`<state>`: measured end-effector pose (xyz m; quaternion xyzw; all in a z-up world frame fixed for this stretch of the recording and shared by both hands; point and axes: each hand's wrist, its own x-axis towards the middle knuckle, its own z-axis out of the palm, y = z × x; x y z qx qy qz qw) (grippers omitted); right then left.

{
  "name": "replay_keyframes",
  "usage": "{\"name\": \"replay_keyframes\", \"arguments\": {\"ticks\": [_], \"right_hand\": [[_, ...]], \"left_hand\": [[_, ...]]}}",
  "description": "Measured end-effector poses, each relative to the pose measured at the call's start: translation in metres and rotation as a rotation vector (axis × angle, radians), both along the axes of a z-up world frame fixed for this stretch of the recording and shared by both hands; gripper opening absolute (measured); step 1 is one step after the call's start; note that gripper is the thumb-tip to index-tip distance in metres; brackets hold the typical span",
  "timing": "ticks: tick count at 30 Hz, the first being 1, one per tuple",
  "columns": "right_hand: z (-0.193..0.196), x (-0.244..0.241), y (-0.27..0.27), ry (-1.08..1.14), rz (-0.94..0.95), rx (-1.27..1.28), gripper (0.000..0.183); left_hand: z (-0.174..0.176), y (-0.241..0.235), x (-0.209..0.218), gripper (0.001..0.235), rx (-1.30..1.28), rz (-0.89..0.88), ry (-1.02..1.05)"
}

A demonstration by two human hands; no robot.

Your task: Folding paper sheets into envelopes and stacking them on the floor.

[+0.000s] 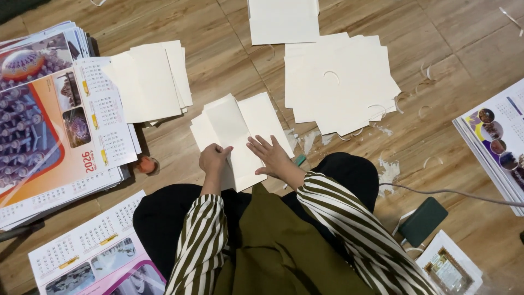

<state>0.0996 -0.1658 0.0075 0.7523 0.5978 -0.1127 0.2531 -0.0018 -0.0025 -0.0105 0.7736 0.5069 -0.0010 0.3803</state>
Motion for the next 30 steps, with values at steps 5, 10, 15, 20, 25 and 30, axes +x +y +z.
{"name": "replay_keyframes", "arguments": {"ticks": [5,10,15,20,25,30], "right_hand": [[-0.005,-0.002,0.002,0.074,-0.037,-0.008,0.084],[0.011,0.007,0.02,0.212,-0.1,0.077,0.082],[0.029,0.012,0.049,0.216,-0.16,0.217,0.076],[0.021,0.021,0.073,0.259,-0.27,0.31,0.074],[-0.006,0.033,0.089,0.251,-0.32,0.397,0.072],[-0.015,0.037,0.091,0.251,-0.334,0.431,0.07]], "left_hand": [[-0.015,0.001,-0.002,0.025,0.028,0.033,-0.012],[0.0,0.0,0.003,0.025,0.037,0.057,-0.048],[0.01,-0.003,0.004,0.025,-0.018,0.052,-0.061],[0.013,-0.004,0.004,0.024,-0.011,0.062,-0.07],[0.011,0.0,0.009,0.025,-0.018,0.052,-0.062],[0.013,-0.003,0.01,0.026,-0.017,0.065,-0.067]]}}
